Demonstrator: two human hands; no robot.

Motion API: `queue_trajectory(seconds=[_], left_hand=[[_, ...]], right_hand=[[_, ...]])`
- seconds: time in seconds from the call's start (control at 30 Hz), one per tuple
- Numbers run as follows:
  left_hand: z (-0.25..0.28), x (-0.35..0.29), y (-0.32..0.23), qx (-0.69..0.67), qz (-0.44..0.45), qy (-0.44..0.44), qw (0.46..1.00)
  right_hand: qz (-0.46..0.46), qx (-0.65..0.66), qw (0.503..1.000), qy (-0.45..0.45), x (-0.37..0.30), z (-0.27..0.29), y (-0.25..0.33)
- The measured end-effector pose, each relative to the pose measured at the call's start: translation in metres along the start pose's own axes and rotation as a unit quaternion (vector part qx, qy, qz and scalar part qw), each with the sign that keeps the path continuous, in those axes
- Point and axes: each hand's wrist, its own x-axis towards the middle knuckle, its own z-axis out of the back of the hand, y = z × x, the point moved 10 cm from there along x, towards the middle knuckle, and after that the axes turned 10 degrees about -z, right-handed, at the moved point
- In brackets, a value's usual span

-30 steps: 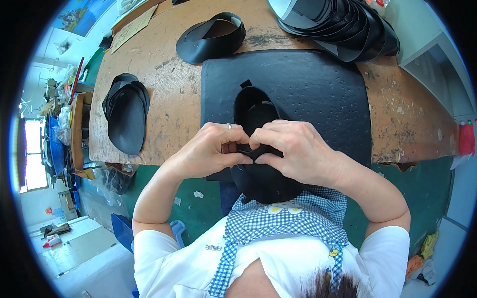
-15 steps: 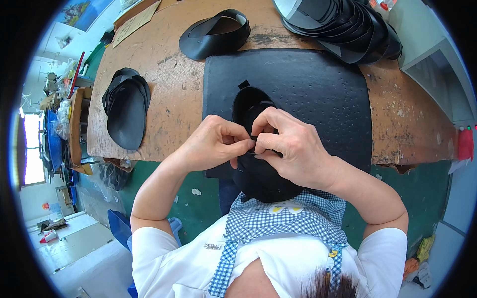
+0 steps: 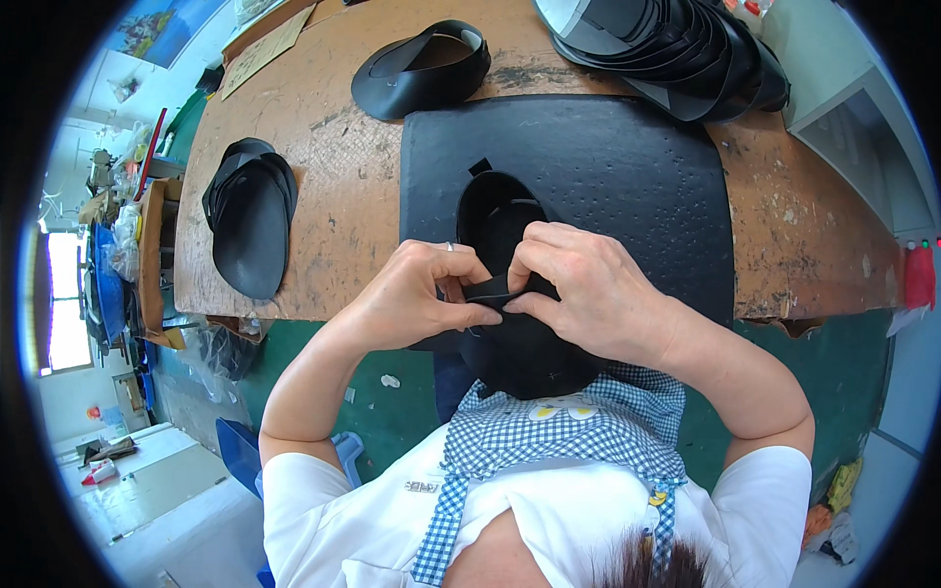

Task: The person assembles black plastic slippers by hand at a workbench. They pick up a slipper sole, insert a thin black insole, and then attach a black strap by pressing it into slots on the sole. The process is repeated for multiple units, with the person handling the components and pressing them together to form the finished footwear.

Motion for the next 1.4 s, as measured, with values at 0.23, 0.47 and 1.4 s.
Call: queue_trajectory(seconds=[0.23, 0.47, 1.4], left_hand=[[-0.004, 0.0, 0.004, -0.017, -0.035, -0.022, 0.999], [-0.005, -0.006, 0.018, -0.168, 0.031, -0.045, 0.984], [0.009, -0.013, -0.006, -0.002, -0.09, -0.171, 0.981]], right_hand=[[-0.047, 0.037, 0.997, 0.04, 0.001, 0.002, -0.006], [-0.064, 0.129, 0.989, 0.042, 0.006, 0.011, -0.003], [-0.013, 0.231, 0.972, 0.042, 0.012, 0.009, -0.028]])
